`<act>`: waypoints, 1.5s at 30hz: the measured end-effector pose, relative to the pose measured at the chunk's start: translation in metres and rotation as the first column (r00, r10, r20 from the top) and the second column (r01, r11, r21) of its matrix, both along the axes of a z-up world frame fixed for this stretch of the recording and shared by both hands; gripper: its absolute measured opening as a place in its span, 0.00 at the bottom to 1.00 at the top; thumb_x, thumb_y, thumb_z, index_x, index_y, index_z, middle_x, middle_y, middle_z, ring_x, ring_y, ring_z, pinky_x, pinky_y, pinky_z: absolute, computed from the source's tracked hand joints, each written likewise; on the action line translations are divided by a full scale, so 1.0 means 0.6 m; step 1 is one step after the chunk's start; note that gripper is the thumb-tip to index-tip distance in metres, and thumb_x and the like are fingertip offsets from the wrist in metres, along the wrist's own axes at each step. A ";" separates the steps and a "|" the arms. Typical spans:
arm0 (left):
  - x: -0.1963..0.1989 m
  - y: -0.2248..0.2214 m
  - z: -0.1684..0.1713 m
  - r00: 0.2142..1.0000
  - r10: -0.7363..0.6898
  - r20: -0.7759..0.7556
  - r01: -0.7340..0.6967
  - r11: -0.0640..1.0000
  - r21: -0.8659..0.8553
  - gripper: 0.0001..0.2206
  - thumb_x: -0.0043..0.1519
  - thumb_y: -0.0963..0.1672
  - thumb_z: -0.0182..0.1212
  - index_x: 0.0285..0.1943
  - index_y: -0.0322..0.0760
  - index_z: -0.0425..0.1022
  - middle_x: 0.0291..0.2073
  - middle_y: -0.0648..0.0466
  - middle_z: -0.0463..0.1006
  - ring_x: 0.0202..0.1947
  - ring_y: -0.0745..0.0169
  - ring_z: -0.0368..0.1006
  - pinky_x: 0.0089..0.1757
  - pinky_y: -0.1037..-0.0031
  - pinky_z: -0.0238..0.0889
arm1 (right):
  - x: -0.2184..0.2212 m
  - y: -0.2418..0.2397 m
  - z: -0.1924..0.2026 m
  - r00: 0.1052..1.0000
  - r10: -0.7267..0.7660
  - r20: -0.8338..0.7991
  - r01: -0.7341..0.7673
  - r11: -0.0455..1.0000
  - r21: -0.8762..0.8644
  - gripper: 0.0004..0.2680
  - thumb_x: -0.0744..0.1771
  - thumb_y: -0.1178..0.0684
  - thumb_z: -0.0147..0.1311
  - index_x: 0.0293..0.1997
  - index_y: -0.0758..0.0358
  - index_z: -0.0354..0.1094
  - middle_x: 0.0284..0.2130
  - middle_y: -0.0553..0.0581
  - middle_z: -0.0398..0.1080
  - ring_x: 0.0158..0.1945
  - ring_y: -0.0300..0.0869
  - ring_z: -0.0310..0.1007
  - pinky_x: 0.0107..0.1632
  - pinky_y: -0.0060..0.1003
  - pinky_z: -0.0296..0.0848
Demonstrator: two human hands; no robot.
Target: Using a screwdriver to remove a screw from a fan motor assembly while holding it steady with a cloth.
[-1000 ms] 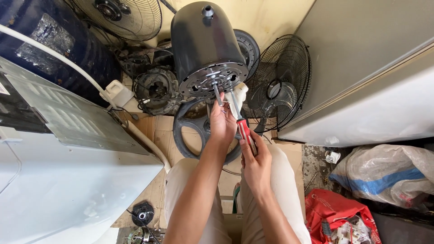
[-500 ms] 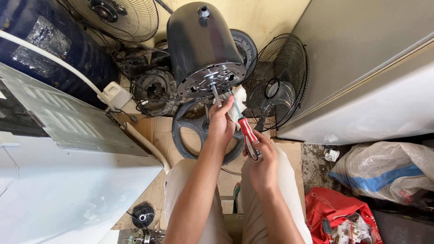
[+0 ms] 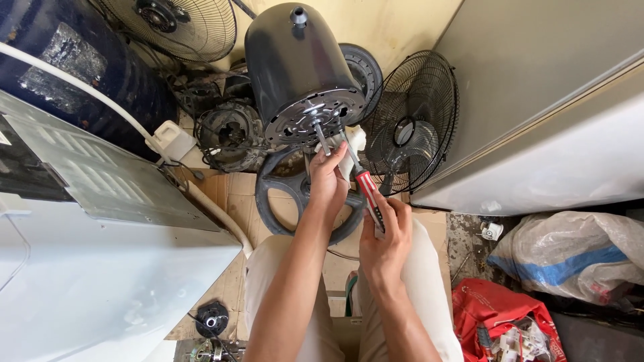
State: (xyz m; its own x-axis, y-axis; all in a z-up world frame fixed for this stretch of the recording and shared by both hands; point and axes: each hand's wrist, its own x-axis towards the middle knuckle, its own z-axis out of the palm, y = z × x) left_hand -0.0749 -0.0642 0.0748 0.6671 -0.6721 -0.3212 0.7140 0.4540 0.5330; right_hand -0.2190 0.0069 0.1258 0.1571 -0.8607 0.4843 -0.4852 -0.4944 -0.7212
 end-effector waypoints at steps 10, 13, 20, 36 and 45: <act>0.006 -0.003 -0.037 0.994 -0.034 0.103 0.029 0.998 0.049 0.09 0.57 0.39 0.73 0.44 0.30 0.79 0.34 0.48 0.84 0.36 0.57 0.84 0.41 0.68 0.80 | -0.027 -0.018 -0.004 0.931 0.055 0.361 -0.195 0.910 0.365 0.16 0.65 0.64 0.55 0.59 0.64 0.67 0.50 0.58 0.57 0.51 0.42 0.56 0.54 0.36 0.61; 0.015 -0.012 -0.072 0.991 -0.027 0.135 0.018 0.997 0.070 0.12 0.55 0.39 0.75 0.44 0.29 0.79 0.34 0.46 0.84 0.37 0.55 0.83 0.41 0.66 0.80 | -0.025 -0.006 -0.010 0.956 0.120 0.268 -0.204 0.928 0.312 0.18 0.64 0.65 0.59 0.61 0.64 0.63 0.52 0.61 0.56 0.60 0.51 0.58 0.57 0.43 0.62; 0.025 -0.008 -0.075 0.993 -0.037 0.115 0.028 0.997 0.079 0.11 0.53 0.38 0.75 0.43 0.30 0.80 0.33 0.46 0.84 0.34 0.54 0.83 0.40 0.64 0.79 | -0.050 -0.044 -0.019 0.495 -0.308 0.812 -0.829 0.115 0.548 0.17 0.71 0.44 0.37 0.52 0.71 0.65 0.37 0.72 0.72 0.32 0.49 0.75 0.24 0.33 0.72; 0.013 -0.003 -0.034 0.992 -0.051 0.118 0.042 0.996 0.074 0.11 0.55 0.39 0.75 0.42 0.27 0.78 0.30 0.47 0.82 0.33 0.57 0.83 0.40 0.66 0.80 | -0.005 0.011 -0.031 0.988 -0.015 0.154 0.020 0.999 -0.027 0.17 0.65 0.67 0.61 0.55 0.46 0.78 0.49 0.53 0.54 0.51 0.43 0.59 0.54 0.35 0.66; 0.021 -0.009 -0.047 0.988 -0.066 0.140 0.052 0.994 0.098 0.12 0.53 0.39 0.76 0.41 0.28 0.78 0.32 0.48 0.83 0.33 0.57 0.83 0.38 0.66 0.79 | -0.052 -0.027 -0.033 0.430 -0.234 0.872 -0.806 0.336 0.487 0.16 0.72 0.46 0.38 0.57 0.71 0.64 0.33 0.68 0.70 0.28 0.46 0.73 0.21 0.32 0.71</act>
